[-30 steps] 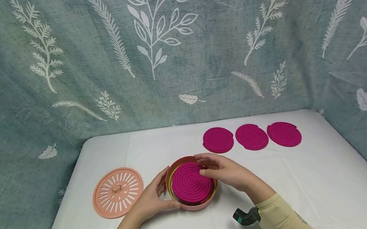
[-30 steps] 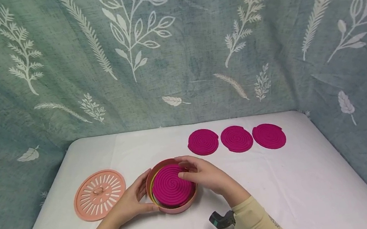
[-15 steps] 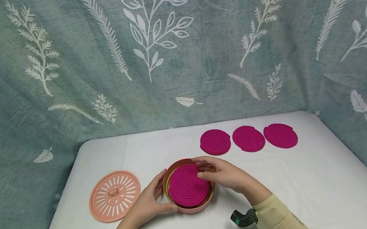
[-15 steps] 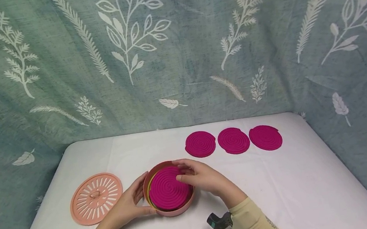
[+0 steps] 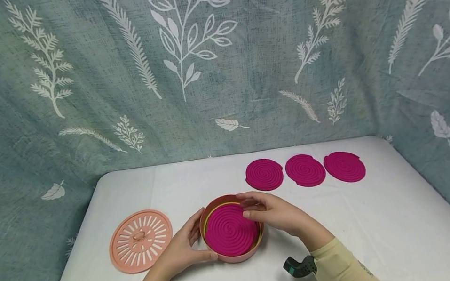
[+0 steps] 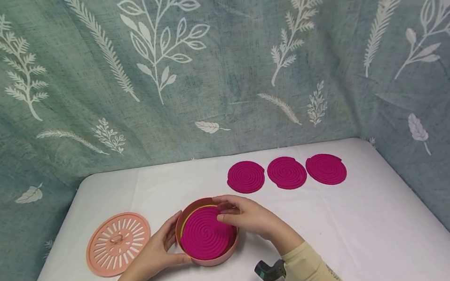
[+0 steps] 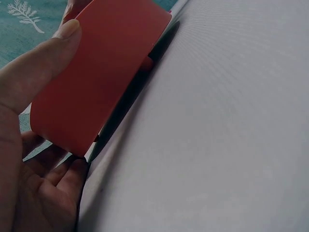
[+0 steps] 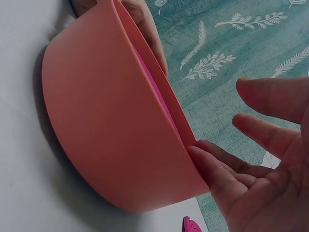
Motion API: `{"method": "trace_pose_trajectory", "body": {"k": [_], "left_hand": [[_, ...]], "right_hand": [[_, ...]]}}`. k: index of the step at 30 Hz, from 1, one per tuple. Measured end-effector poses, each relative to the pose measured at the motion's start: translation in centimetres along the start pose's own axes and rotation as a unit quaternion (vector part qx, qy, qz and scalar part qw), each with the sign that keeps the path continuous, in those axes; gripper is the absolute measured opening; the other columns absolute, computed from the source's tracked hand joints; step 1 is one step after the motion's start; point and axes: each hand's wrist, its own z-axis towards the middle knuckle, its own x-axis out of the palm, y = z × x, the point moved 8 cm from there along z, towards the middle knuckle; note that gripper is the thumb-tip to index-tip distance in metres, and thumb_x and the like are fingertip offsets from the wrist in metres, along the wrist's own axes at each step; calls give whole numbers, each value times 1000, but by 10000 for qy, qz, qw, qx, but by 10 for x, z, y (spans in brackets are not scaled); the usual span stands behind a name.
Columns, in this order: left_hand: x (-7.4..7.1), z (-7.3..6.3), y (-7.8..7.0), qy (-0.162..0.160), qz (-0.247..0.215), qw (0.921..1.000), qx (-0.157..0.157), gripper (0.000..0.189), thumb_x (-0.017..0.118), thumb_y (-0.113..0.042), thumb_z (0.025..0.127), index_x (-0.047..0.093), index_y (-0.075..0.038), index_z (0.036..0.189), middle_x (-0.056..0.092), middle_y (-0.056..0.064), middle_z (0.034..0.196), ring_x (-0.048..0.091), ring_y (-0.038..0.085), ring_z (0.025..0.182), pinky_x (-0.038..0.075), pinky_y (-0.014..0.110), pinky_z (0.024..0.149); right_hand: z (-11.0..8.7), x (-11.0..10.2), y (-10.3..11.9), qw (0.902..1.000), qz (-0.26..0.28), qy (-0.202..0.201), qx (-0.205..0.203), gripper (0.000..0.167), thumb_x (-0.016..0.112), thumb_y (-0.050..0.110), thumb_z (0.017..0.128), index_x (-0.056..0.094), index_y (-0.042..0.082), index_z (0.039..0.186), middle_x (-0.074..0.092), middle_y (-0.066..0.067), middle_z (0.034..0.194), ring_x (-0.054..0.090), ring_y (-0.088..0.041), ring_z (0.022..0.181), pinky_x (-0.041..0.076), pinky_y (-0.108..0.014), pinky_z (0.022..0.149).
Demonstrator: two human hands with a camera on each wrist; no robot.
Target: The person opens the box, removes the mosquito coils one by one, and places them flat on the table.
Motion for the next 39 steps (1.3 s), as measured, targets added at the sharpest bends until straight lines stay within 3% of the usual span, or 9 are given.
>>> {"method": "trace_pose_trajectory", "body": {"k": [11,21,32,39], "left_hand": [[-3,0,-5,8,122,9998,173,120,96,-37,61,26,-26,157,32,-9,156,32,9,141,31,21,113],[-3,-1,-5,15,190,9998,-25,121,96,-39,60,25,-27,158,32,-11,155,33,8,141,32,20,112],[-1,-1,-4,39,138,9999,2,121,96,-38,60,26,-27,157,32,-12,155,32,7,140,31,18,112],[-1,-1,-5,26,158,9999,-5,121,96,-39,60,25,-26,158,31,-13,155,32,6,141,31,18,112]], "right_hand": [[4,-2,1,10000,-29,-15,-68,60,69,25,95,45,12,148,54,-13,138,52,-28,127,49,-39,104],[3,2,0,9996,217,167,-10,65,68,25,95,38,23,153,54,-14,140,51,-26,130,47,-39,106],[0,2,6,9991,385,-76,-163,59,66,23,97,41,21,151,51,-15,143,48,-27,131,48,-39,106],[2,-1,7,9959,828,-276,-234,55,63,14,98,44,16,149,52,-17,142,55,-30,122,57,-35,88]]}}
